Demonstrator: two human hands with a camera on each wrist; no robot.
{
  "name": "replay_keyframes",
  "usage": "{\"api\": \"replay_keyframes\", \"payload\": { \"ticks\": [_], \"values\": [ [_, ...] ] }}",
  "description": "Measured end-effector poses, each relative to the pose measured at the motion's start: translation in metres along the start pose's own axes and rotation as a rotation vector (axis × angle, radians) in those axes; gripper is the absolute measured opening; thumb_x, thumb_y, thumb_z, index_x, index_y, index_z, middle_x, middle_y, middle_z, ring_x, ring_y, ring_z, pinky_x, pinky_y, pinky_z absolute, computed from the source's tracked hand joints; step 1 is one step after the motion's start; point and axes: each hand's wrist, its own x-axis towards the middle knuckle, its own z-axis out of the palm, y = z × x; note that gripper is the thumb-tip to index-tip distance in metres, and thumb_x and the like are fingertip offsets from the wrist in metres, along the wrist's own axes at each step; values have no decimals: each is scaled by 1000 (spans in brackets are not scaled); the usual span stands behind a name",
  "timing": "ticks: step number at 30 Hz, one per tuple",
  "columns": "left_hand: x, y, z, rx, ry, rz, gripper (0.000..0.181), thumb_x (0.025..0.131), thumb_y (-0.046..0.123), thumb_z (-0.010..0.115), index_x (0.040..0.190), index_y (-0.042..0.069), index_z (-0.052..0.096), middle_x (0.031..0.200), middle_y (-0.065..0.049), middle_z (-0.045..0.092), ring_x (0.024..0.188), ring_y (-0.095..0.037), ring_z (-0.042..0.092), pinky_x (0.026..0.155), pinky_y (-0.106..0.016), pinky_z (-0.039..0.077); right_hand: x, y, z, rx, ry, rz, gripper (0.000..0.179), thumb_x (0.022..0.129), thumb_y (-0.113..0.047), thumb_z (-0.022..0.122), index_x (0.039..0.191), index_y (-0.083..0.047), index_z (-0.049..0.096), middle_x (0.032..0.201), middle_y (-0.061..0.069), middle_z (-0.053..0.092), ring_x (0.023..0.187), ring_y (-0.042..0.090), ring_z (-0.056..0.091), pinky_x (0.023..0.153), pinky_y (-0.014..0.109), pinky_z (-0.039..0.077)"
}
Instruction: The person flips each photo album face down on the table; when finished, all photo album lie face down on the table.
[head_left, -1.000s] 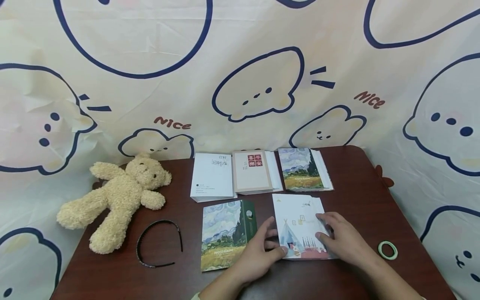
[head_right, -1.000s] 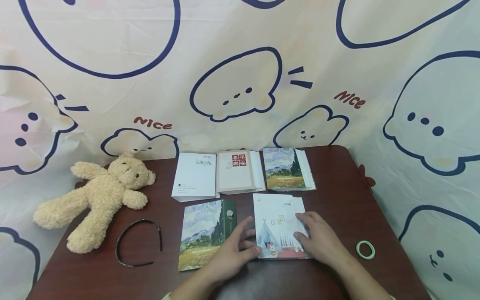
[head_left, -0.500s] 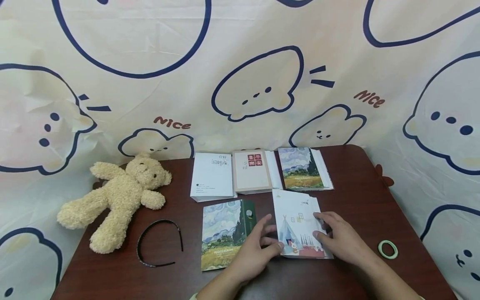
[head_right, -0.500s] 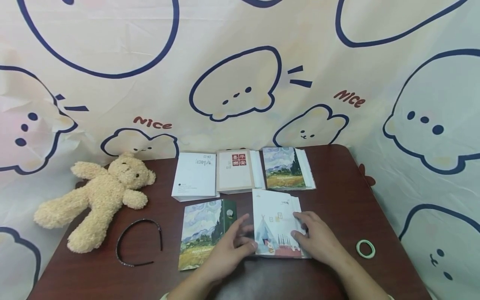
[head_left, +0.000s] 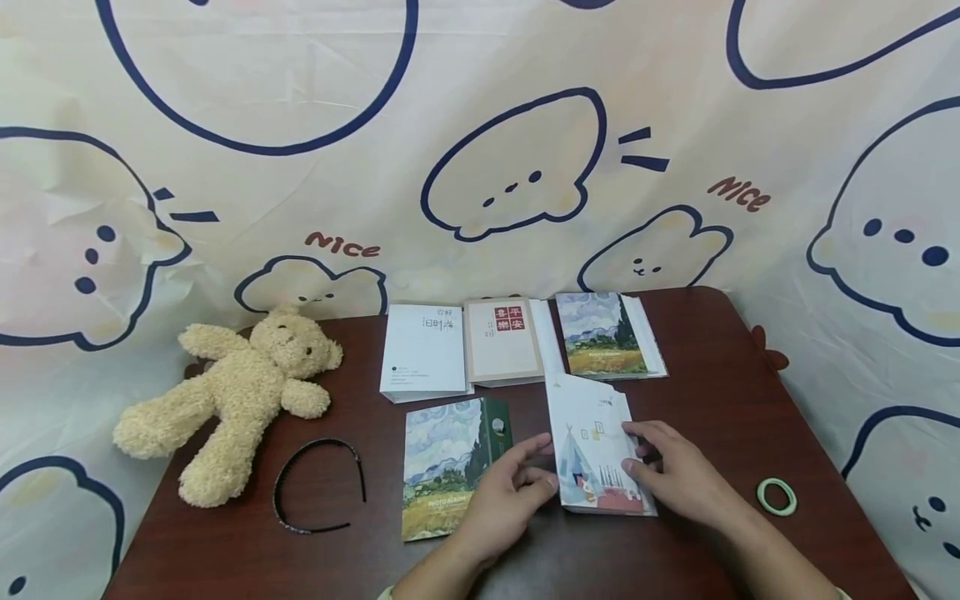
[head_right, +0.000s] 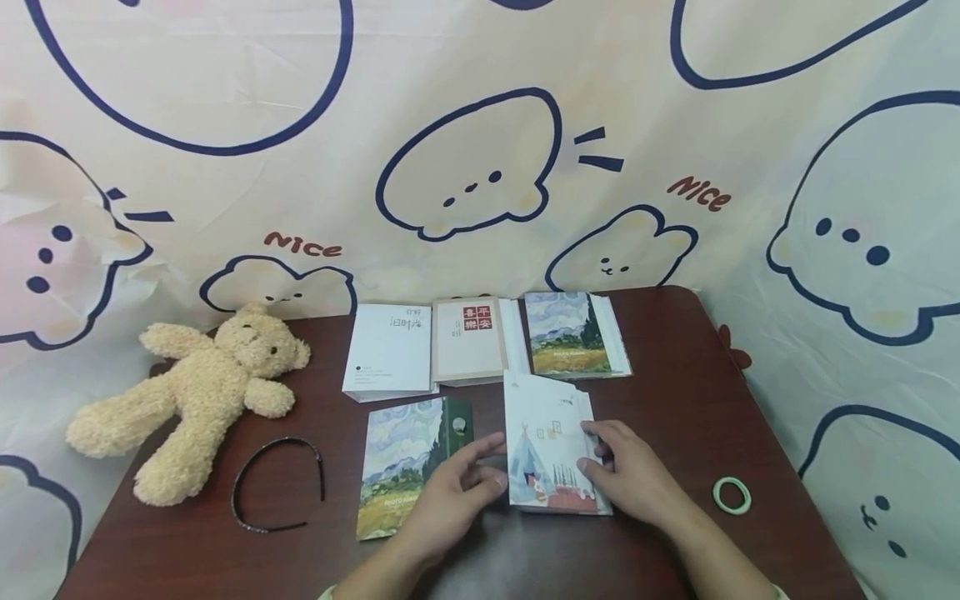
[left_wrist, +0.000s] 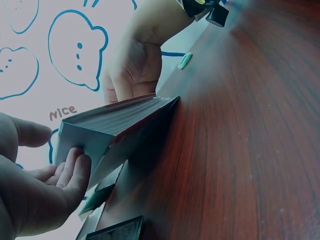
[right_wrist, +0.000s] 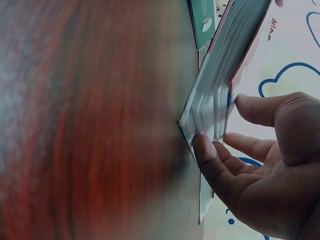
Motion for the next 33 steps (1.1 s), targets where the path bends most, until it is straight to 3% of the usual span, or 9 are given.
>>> {"api": "replay_keyframes", "payload": {
  "ticks": [8,15,21,25,30,33],
  "values": [
    [3,2,-2,-6,0,5,54,97,1,70,148,11,56,142,-7,61,106,-20,70,81,-24,56,2,-3,-1,55,-33,5,54,97,-25,74,146,-10,57,136,10,59,107,21,62,85,39,57],
    [4,4,-3,-22,21,-3,52,91,0,76,140,14,64,119,-11,73,99,-21,72,75,-23,55,3,-9,1,99,-60,34,52,97,-22,74,146,-12,58,138,9,59,108,20,62,86,38,56],
    [4,6,-3,-62,30,11,50,88,0,80,134,14,69,128,-7,69,97,-22,73,74,-23,56,5,-14,3,129,-86,38,52,98,-18,72,147,-13,57,133,7,61,106,17,62,83,35,54],
    [5,6,-3,-67,46,27,47,86,1,83,130,11,71,122,-9,71,103,-25,71,80,-26,58,6,-14,4,139,-100,30,51,98,-19,72,147,-14,57,131,6,62,105,15,62,85,37,51],
    [7,6,-3,-88,72,55,47,83,-2,83,127,5,71,121,-12,69,116,-30,66,97,-34,57,6,-14,7,170,-102,7,51,99,-22,72,147,-14,56,131,6,63,105,13,64,91,41,50],
    [7,7,-2,-115,77,57,46,82,-3,83,126,4,71,121,-14,68,116,-33,67,97,-34,57,7,-15,9,207,-109,-2,52,99,-23,72,148,-13,56,132,6,62,106,13,64,93,42,50]
  ]
}}
